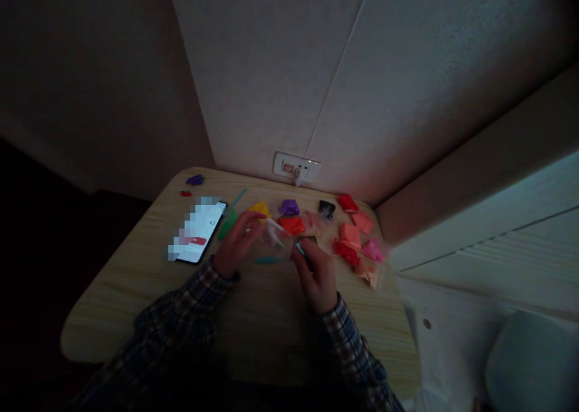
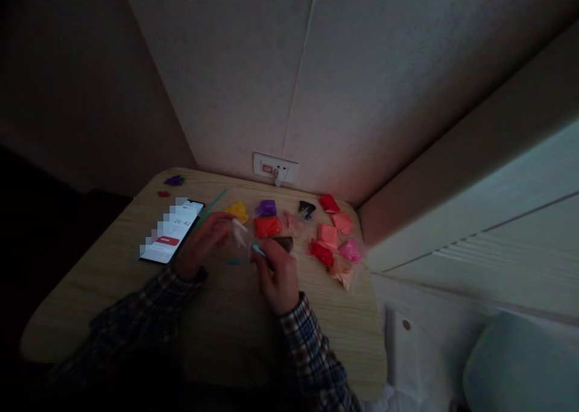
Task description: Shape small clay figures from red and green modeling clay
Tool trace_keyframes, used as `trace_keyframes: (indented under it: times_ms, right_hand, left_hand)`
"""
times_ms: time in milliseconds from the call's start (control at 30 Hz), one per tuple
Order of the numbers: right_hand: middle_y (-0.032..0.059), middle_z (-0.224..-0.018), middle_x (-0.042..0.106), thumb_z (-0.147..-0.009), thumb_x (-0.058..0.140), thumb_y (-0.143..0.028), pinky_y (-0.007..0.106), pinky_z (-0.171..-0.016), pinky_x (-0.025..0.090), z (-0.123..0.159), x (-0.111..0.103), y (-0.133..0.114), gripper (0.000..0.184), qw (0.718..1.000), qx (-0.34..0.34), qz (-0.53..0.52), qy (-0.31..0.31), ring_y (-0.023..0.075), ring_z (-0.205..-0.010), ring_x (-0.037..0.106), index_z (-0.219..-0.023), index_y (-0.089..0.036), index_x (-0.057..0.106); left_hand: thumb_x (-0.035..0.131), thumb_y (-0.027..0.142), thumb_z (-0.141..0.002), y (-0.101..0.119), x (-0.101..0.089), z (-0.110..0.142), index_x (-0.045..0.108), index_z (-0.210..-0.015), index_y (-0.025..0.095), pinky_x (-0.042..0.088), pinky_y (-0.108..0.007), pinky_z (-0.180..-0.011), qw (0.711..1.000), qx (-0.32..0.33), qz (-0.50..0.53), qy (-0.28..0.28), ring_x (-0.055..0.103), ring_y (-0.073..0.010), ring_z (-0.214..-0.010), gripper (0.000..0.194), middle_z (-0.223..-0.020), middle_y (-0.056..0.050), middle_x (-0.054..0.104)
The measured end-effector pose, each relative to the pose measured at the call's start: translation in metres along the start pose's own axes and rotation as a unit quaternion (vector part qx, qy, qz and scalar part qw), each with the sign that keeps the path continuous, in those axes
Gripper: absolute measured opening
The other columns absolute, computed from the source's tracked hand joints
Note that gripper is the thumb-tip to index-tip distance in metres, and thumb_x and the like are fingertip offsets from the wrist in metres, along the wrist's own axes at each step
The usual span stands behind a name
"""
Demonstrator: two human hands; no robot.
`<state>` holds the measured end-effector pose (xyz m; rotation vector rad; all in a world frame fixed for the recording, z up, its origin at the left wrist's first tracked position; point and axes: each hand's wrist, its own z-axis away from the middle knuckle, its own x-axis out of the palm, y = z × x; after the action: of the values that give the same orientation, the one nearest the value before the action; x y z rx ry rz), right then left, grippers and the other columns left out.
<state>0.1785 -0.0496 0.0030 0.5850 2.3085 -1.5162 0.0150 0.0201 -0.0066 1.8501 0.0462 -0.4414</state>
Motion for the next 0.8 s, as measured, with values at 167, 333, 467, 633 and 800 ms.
trace_keyframes:
  times_ms: [167,333,467,633,800]
  right_hand:
    - [-0.0006,-0.063,0.047,-0.090,0.039,-0.025,0.026,-0.054,0.036,0.001,-0.005,0.003,0.024,1.000,-0.017,-0.012,-0.011,0.0143,-0.059,0.047,-0.067,-0.021,0.045]
    - [0.0020,-0.070,0.050,-0.094,0.028,-0.030,0.029,-0.063,0.041,-0.002,-0.007,0.007,0.029,0.999,0.025,-0.026,-0.013,0.0163,-0.068,0.051,-0.077,-0.020,0.050]
    - [0.0049,-0.079,0.053,-0.094,0.030,-0.028,0.031,-0.069,0.042,-0.004,-0.009,0.011,0.033,0.999,0.014,-0.011,-0.036,0.0170,-0.075,0.052,-0.072,-0.019,0.053]
    - [0.0049,-0.080,0.052,-0.091,0.039,-0.020,0.029,-0.068,0.042,-0.004,-0.011,0.013,0.025,0.999,-0.011,0.019,-0.040,0.0165,-0.075,0.051,-0.073,-0.018,0.056]
    - [0.0063,-0.085,0.052,-0.088,0.041,-0.012,0.029,-0.070,0.044,-0.004,-0.012,0.017,0.019,0.995,-0.048,0.056,-0.067,0.0176,-0.081,0.050,-0.087,-0.017,0.059]
  left_hand:
    - [0.054,0.042,-0.075,0.003,0.000,-0.001,0.058,-0.066,0.017,0.040,-0.023,-0.047,0.982,-0.096,0.133,-0.091,0.046,-0.0107,-0.049,0.027,-0.055,0.002,0.050]
    - [0.058,0.036,-0.071,0.005,-0.005,-0.001,0.060,-0.064,0.016,0.041,-0.022,-0.053,0.987,-0.109,0.121,-0.012,0.047,-0.0105,-0.053,0.021,-0.057,0.003,0.054]
    - [0.058,0.038,-0.070,0.004,-0.008,-0.003,0.059,-0.061,0.016,0.040,-0.021,-0.053,0.989,-0.107,0.101,0.000,0.047,-0.0107,-0.054,0.024,-0.056,0.003,0.053]
    - [0.060,0.044,-0.068,0.006,-0.008,-0.003,0.060,-0.063,0.014,0.043,-0.022,-0.055,0.990,-0.118,0.071,-0.010,0.053,-0.0137,-0.060,0.031,-0.059,0.001,0.058]
    - [0.057,0.044,-0.070,0.007,-0.008,-0.001,0.061,-0.063,0.014,0.042,-0.022,-0.054,0.993,-0.110,0.041,-0.015,0.052,-0.0135,-0.058,0.031,-0.058,0.001,0.057]
